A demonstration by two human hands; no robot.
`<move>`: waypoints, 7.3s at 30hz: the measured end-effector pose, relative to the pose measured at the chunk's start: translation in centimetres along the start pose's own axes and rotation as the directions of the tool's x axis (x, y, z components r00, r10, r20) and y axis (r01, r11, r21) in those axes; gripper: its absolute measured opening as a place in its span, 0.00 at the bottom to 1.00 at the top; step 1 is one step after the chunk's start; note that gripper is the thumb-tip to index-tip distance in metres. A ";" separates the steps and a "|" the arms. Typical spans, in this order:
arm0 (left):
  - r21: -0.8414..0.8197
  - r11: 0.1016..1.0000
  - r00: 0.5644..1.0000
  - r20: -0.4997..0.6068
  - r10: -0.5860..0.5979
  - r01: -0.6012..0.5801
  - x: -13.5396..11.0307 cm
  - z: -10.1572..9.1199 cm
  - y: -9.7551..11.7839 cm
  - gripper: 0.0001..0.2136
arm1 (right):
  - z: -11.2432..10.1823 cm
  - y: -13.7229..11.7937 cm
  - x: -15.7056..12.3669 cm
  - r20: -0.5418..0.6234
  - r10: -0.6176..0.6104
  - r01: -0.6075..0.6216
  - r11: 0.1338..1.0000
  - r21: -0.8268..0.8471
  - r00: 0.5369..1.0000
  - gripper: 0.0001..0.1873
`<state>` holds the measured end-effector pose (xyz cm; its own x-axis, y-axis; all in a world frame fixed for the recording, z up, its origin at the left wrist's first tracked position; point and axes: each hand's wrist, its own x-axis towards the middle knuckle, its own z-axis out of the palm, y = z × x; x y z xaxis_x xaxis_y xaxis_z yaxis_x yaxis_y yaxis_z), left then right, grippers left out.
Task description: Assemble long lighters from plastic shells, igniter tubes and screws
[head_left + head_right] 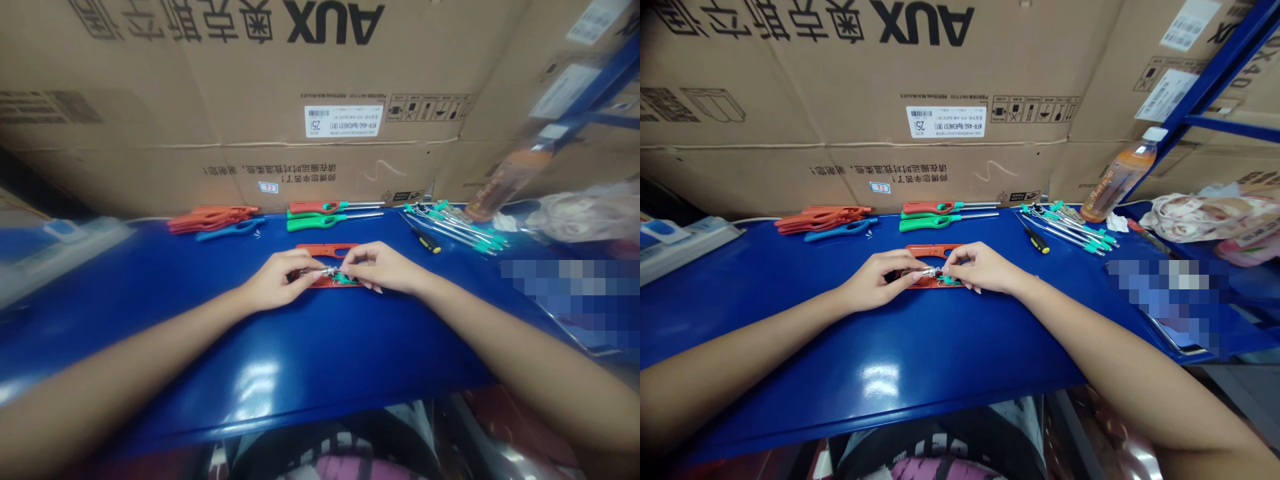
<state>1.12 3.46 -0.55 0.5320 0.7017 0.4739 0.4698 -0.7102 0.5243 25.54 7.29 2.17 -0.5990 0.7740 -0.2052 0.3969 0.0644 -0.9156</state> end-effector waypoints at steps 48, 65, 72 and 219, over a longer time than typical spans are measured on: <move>0.031 0.999 0.999 0.037 0.007 -0.008 -0.3 0.2 -0.2 0.12 | 0.4 1.0 0.4 0.002 -0.105 0.105 0.992 0.071 0.994 0.14; 0.030 0.999 0.999 0.032 0.014 -0.015 -0.5 0.3 -0.2 0.11 | 0.9 1.6 0.7 -0.083 -0.089 0.100 0.986 0.131 0.993 0.17; 0.031 0.999 1.000 0.019 0.014 -0.015 -0.3 0.2 0.0 0.12 | 1.0 2.0 0.9 -0.096 -0.087 0.098 0.987 0.125 0.992 0.18; 0.038 0.977 0.891 0.404 -0.207 0.209 1.3 -3.3 1.7 0.11 | -4.4 -1.0 -2.3 0.259 -0.217 0.337 0.651 -0.680 0.941 0.06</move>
<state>0.31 3.33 3.30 0.6618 0.7492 0.0278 0.5974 -0.5493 0.5843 29.59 8.21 5.04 -0.8302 0.5510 -0.0844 0.5293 0.7316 -0.4298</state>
